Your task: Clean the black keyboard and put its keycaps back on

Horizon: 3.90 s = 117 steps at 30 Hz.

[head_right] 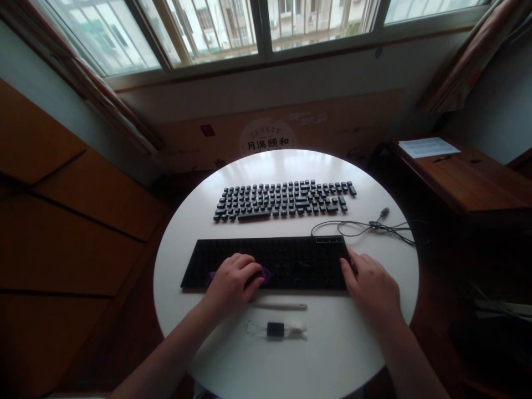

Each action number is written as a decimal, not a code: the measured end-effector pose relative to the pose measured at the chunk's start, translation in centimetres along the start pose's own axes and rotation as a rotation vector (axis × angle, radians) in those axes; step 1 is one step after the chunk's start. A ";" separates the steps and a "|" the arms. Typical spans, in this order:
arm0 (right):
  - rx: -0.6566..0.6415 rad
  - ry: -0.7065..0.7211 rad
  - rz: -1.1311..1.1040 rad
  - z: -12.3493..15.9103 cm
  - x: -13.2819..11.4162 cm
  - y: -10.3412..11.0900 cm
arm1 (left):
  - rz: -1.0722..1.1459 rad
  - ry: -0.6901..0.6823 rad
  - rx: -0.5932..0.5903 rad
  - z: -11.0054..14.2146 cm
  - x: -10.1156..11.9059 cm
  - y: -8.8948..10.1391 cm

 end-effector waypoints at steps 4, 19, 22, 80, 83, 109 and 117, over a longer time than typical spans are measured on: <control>0.006 0.002 -0.008 -0.1 -0.1 0.1 | -0.070 -0.048 -0.114 -0.1 0.6 -0.4; 0.002 0.002 0.033 0.0 -0.1 0.0 | -0.063 -0.089 -0.166 -0.1 0.9 -0.9; 0.000 0.001 0.031 0.0 0.0 -0.2 | 0.004 -0.030 -0.155 -0.1 0.5 -0.8; -0.002 0.002 0.005 0.0 0.1 -0.1 | 0.101 -0.035 0.027 2.1 -1.6 1.3; 0.001 0.004 0.007 0.0 0.1 -0.1 | 0.031 -0.058 0.016 2.3 -1.0 1.0; -0.020 -0.016 -0.014 0.1 0.4 -0.4 | 0.479 0.439 1.622 15.8 -10.7 19.4; -0.033 -0.027 -0.034 0.1 1.2 -1.0 | 0.139 0.314 0.853 11.6 -13.4 15.8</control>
Point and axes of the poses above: each hand's wrist, its own z-axis away from the middle knuckle, its own y-axis out of the back of the hand, x = y × z, the point moved 10 cm from there along -z, towards the middle knuckle, and after that the axes turned 6 degrees about z, right-handed, at the moved point
